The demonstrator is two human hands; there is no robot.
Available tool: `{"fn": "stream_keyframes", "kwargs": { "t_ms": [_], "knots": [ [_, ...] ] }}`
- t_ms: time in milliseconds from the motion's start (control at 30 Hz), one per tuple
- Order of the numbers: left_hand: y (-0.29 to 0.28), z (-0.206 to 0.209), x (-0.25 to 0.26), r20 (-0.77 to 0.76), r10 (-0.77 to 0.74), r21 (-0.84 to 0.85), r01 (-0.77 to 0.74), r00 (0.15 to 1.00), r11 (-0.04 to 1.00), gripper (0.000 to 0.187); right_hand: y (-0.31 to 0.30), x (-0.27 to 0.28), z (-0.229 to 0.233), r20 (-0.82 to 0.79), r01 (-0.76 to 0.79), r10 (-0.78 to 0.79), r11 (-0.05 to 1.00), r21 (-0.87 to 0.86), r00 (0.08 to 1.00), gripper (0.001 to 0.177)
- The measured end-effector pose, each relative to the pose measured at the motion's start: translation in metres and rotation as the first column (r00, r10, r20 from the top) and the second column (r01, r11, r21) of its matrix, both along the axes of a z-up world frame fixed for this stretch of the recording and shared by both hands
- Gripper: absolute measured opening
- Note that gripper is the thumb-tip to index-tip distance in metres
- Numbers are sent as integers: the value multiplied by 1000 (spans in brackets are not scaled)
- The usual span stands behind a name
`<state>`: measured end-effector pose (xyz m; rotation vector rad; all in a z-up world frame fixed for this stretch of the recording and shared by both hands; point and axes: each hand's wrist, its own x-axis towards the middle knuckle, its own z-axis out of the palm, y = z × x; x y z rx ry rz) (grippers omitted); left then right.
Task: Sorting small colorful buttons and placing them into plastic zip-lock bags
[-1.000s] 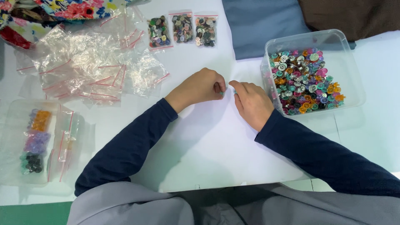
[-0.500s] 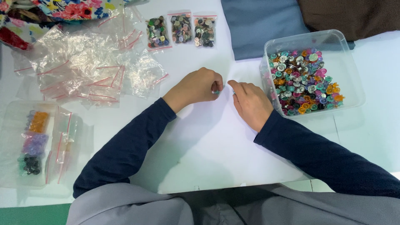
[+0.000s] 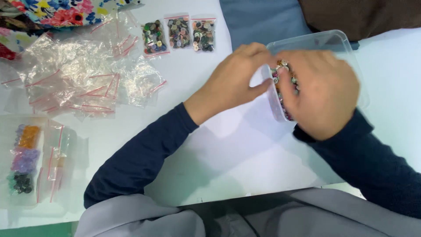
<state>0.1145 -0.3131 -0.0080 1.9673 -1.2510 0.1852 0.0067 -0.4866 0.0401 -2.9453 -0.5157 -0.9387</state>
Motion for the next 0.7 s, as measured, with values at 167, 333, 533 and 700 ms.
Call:
{"fn": "stream_keyframes", "kwargs": {
  "t_ms": [167, 333, 533, 700],
  "knots": [
    [-74, -41, -17, 189, 46, 257, -94, 981, 962, 44, -88, 27, -39, -469, 240, -286, 958, -156, 836, 49],
    [-138, -85, -4, 273, 190, 612, -323, 943, 722, 37, -121, 35, -79, -850, 250, -109, 968, 27, 515, 109],
    [-147, -81, -21, 431, 327, 459, -516, 841, 723, 43, -110, 32, -84, -814, 252, -54, 961, 114, 578, 90],
    [-146, -86, -21, 426, 320, 454, -506, 846, 733, 37, -117, 35, -119, -742, 214, 28, 950, 229, 670, 76]
  ]
}}
